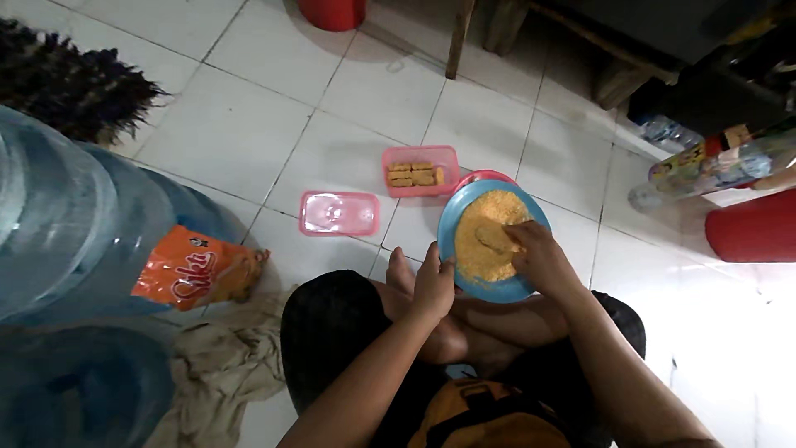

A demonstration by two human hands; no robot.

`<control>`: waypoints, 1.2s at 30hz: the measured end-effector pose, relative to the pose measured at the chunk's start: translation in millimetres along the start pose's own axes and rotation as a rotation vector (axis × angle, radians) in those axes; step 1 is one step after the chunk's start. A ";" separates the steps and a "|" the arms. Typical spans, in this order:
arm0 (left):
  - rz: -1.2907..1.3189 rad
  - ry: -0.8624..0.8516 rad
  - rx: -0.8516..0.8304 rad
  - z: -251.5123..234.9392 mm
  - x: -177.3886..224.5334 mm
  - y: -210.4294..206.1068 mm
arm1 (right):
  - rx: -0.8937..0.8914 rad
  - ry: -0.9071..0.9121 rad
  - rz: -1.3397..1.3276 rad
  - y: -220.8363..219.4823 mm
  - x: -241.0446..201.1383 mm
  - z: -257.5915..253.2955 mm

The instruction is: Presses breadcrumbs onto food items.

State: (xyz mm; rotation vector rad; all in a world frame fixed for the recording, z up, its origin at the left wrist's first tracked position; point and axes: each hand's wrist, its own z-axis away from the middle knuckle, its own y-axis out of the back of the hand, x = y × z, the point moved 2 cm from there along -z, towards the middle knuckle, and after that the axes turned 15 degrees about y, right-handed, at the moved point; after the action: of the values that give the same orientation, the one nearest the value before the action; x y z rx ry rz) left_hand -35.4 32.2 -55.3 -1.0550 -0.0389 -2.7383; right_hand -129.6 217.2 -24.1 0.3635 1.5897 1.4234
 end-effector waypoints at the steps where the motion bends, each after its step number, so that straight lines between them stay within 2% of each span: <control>1: 0.002 0.004 0.008 -0.3 -0.3 0.5 | 0.010 -0.020 -0.009 -2.0 -0.9 -2.3; 5: -0.042 0.021 0.019 1.0 0.7 0.6 | 0.068 -0.113 -0.183 0.1 -1.2 -12.0; 7: -0.032 0.024 0.008 1.9 -0.4 0.8 | 0.123 -0.085 -0.326 4.9 -7.3 -13.6; 9: -0.017 0.030 0.000 2.1 -0.5 -0.6 | 0.176 0.013 -0.356 4.8 -14.8 -11.1; 11: -0.006 0.028 0.000 0.6 0.0 -0.6 | 0.223 0.183 -0.227 -4.1 -19.5 -4.8; 13: -0.002 0.026 0.007 0.6 0.0 0.5 | 0.161 0.351 -0.010 -21.2 -22.1 4.9; 15: -0.017 0.015 0.003 -0.8 -1.9 0.8 | 0.075 0.440 0.173 -40.2 -22.8 12.8; 17: -0.040 0.011 -0.011 -2.0 -2.8 -0.5 | 0.021 0.434 0.227 -47.0 -22.8 17.0; 21: -0.037 0.007 -0.009 -1.3 -3.1 0.1 | 0.027 0.385 0.162 -42.5 -24.1 14.9; 25: -0.005 0.032 -0.007 0.0 -1.2 -1.9 | 0.172 0.154 0.086 -24.2 -26.3 4.2; 32: -0.013 0.040 -0.021 -1.0 -3.2 -2.0 | 0.213 0.076 0.233 -32.3 -44.9 -13.5; 34: -0.005 0.043 -0.023 -1.4 -2.9 -1.8 | 0.237 0.058 0.162 -29.8 -43.9 -14.8; 36: 0.007 0.041 -0.021 -1.5 -1.5 -1.3 | 0.259 0.038 -0.021 -19.8 -37.3 -13.6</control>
State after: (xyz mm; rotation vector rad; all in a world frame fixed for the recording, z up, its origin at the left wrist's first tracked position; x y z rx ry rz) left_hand -35.6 33.6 -57.4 -1.0020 -0.0003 -2.7590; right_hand -114.0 175.7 -27.0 0.4715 1.8091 1.2168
